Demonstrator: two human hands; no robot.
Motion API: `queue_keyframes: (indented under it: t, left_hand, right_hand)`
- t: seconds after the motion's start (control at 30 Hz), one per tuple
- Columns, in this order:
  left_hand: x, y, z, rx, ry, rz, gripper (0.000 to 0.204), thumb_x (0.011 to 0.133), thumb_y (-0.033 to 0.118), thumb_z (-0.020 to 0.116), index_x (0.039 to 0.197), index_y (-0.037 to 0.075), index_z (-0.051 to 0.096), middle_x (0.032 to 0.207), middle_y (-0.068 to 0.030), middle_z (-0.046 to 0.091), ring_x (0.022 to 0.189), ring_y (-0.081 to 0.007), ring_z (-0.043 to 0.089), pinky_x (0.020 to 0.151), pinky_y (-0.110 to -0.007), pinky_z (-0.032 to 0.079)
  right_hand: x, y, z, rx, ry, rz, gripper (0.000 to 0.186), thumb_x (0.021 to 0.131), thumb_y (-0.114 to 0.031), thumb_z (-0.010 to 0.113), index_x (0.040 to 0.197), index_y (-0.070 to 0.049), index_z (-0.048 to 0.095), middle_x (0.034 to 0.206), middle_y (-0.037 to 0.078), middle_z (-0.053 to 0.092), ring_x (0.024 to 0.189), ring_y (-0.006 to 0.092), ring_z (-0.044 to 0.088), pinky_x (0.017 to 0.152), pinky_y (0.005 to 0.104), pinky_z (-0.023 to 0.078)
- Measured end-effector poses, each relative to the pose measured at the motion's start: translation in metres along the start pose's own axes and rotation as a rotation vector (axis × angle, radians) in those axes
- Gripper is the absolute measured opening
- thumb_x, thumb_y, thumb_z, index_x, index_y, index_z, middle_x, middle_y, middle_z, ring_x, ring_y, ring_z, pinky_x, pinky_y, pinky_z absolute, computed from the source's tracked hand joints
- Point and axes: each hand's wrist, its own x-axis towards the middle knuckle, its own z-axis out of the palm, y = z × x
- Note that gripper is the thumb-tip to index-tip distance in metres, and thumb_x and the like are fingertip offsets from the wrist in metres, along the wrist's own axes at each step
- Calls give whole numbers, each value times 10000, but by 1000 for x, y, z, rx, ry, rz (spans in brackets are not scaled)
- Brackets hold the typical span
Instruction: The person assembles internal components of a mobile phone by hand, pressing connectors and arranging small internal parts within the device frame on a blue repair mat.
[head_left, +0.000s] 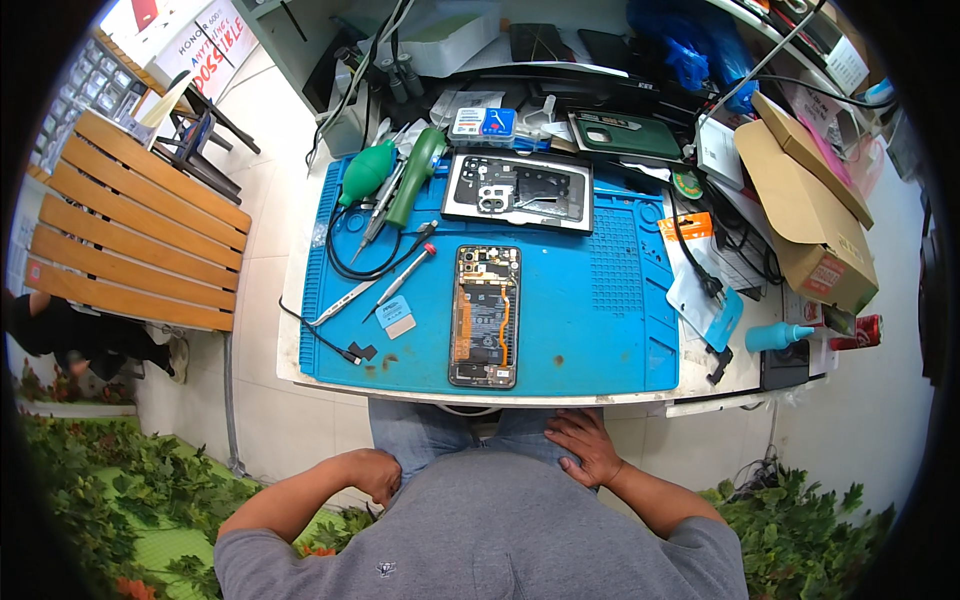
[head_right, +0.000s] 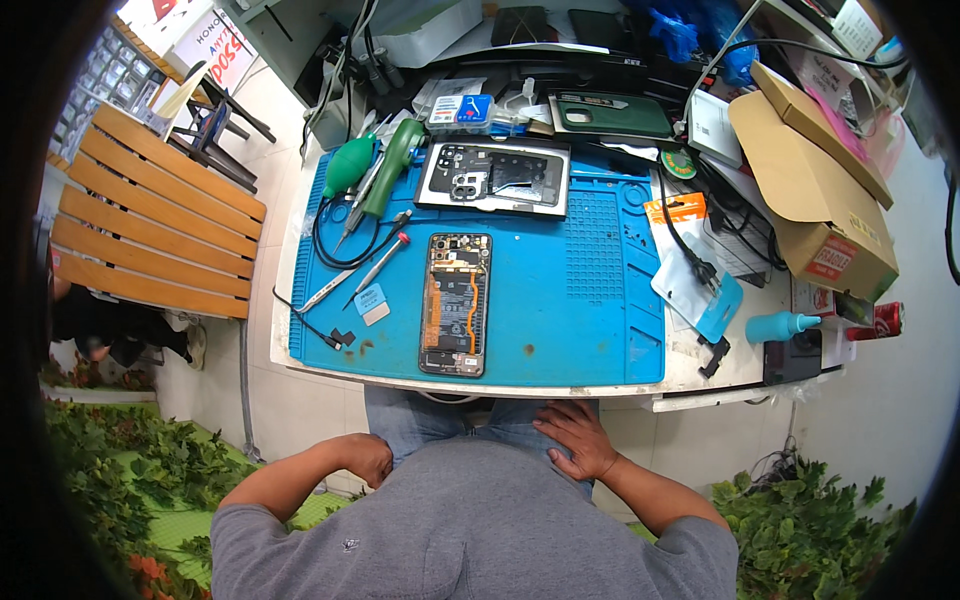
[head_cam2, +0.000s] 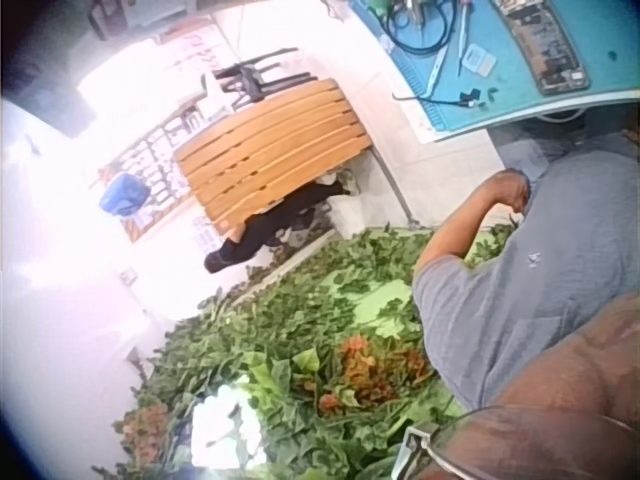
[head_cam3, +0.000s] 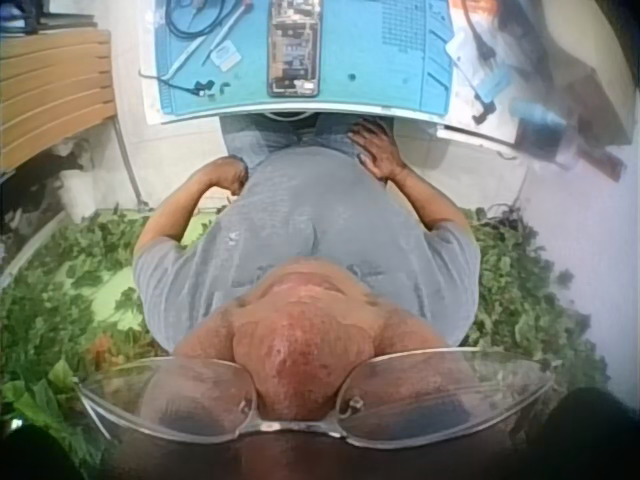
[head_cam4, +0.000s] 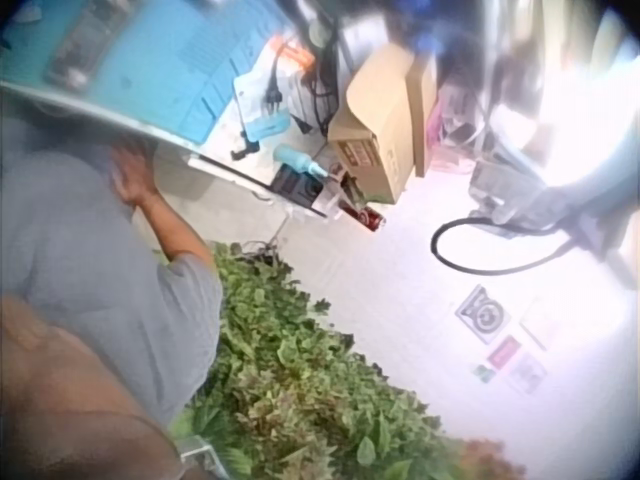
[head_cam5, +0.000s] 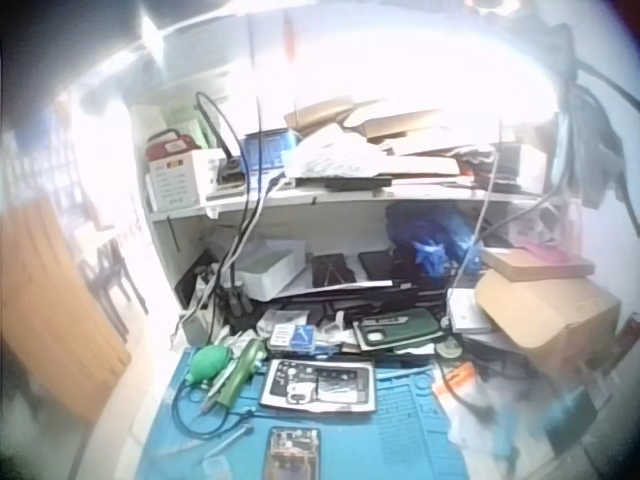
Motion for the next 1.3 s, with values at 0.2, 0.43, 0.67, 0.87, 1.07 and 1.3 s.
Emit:
queue_keyframes:
  t: [0.2,0.43,0.67,0.87,1.07,1.3]
  left_hand:
    - [0,1,-1,-16,-10,6,252,741,312,833,809,71,804,802,-183,754,766,-434,703,702,-519,529]
    - [0,1,-1,-22,-8,3,239,734,291,823,815,67,804,800,-188,751,753,-438,693,697,-525,524]
    - [0,0,-1,-37,-26,6,258,752,320,843,815,73,802,800,-184,749,754,-432,691,700,-519,522]
    - [1,-1,0,-24,-25,3,255,747,317,849,822,77,805,805,-179,753,758,-429,695,701,-514,522]
    - [3,-4,2,-15,-32,16,259,751,326,847,837,84,820,817,-182,760,771,-429,704,712,-516,533]
    - [1,-2,-2,-23,-27,48,300,787,383,856,877,97,843,847,-174,777,799,-426,722,734,-515,551]
  right_hand:
    - [0,0,0,12,13,-6,551,960,-329,639,1445,-86,734,1478,140,716,1488,370,580,1303,559,309]
    - [-1,2,1,21,6,-4,559,952,-323,642,1448,-81,731,1476,142,716,1485,371,579,1305,559,303]
    - [-1,2,1,36,8,-4,563,939,-310,651,1445,-75,730,1470,148,716,1483,375,576,1312,556,300]
    - [1,0,-1,19,2,-2,562,939,-313,653,1441,-74,732,1464,146,722,1479,377,580,1309,556,305]
    - [2,-1,-2,7,-5,3,548,951,-320,647,1434,-76,734,1458,157,723,1465,381,590,1305,561,312]
    - [3,-4,-3,0,-10,17,544,960,-319,639,1435,-70,730,1452,169,724,1452,395,597,1303,575,313]
